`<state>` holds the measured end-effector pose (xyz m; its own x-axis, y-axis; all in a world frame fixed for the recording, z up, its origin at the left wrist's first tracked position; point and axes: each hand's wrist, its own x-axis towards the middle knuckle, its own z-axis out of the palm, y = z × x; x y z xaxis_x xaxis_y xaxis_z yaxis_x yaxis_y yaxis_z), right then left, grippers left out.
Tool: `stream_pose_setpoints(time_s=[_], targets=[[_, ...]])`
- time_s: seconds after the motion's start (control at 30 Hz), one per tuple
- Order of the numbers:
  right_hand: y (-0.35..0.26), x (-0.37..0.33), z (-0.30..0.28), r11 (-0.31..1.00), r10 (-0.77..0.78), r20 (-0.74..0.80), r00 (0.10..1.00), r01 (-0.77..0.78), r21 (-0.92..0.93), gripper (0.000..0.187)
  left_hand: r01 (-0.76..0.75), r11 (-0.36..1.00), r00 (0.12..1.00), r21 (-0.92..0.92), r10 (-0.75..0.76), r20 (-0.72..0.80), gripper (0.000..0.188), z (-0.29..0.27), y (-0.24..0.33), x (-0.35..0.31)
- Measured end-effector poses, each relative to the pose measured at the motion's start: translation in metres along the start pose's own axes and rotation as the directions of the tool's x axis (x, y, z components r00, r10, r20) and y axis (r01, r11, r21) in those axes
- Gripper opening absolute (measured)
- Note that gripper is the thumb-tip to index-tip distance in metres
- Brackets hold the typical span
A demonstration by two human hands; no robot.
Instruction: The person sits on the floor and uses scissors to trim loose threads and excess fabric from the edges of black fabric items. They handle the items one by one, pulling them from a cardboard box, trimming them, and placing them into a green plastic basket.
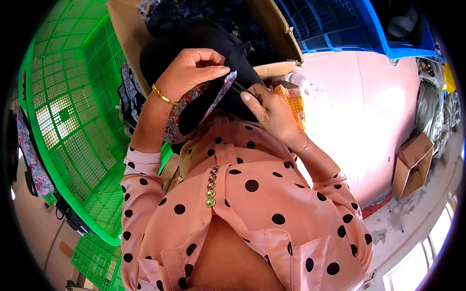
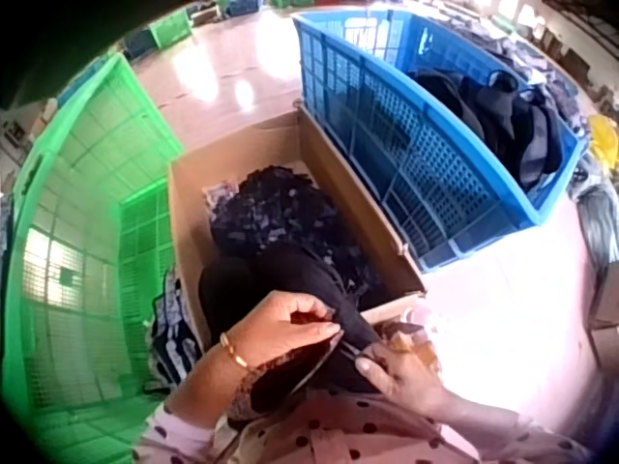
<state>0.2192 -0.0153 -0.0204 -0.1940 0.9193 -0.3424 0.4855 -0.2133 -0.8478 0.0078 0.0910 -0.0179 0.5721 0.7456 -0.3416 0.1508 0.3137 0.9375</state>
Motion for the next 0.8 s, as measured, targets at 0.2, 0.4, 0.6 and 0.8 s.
stream_pose_setpoints(time_s=[0.2,0.4,0.6,0.8], targets=[[-0.005,0.01,0.011,0.993,-0.112,-0.074,0.991,0.108,-0.048,0.035,0.048,0.994,0.999,-0.093,-0.046,0.025,0.017,-0.004,0.005,-0.004],[-0.014,0.019,0.011,0.989,-0.121,-0.096,0.988,0.112,-0.092,0.033,0.003,0.992,1.0,-0.123,-0.003,0.004,0.017,0.0,-0.001,-0.004],[-0.02,0.022,0.012,0.979,-0.135,-0.136,0.982,0.11,-0.174,0.033,0.003,0.997,1.0,-0.079,-0.003,0.001,0.016,-0.001,0.002,-0.003],[-0.002,0.031,0.014,0.989,-0.146,-0.083,0.986,0.143,-0.037,0.041,-0.01,1.0,0.977,-0.029,0.003,-0.214,0.018,0.0,0.003,-0.004]])
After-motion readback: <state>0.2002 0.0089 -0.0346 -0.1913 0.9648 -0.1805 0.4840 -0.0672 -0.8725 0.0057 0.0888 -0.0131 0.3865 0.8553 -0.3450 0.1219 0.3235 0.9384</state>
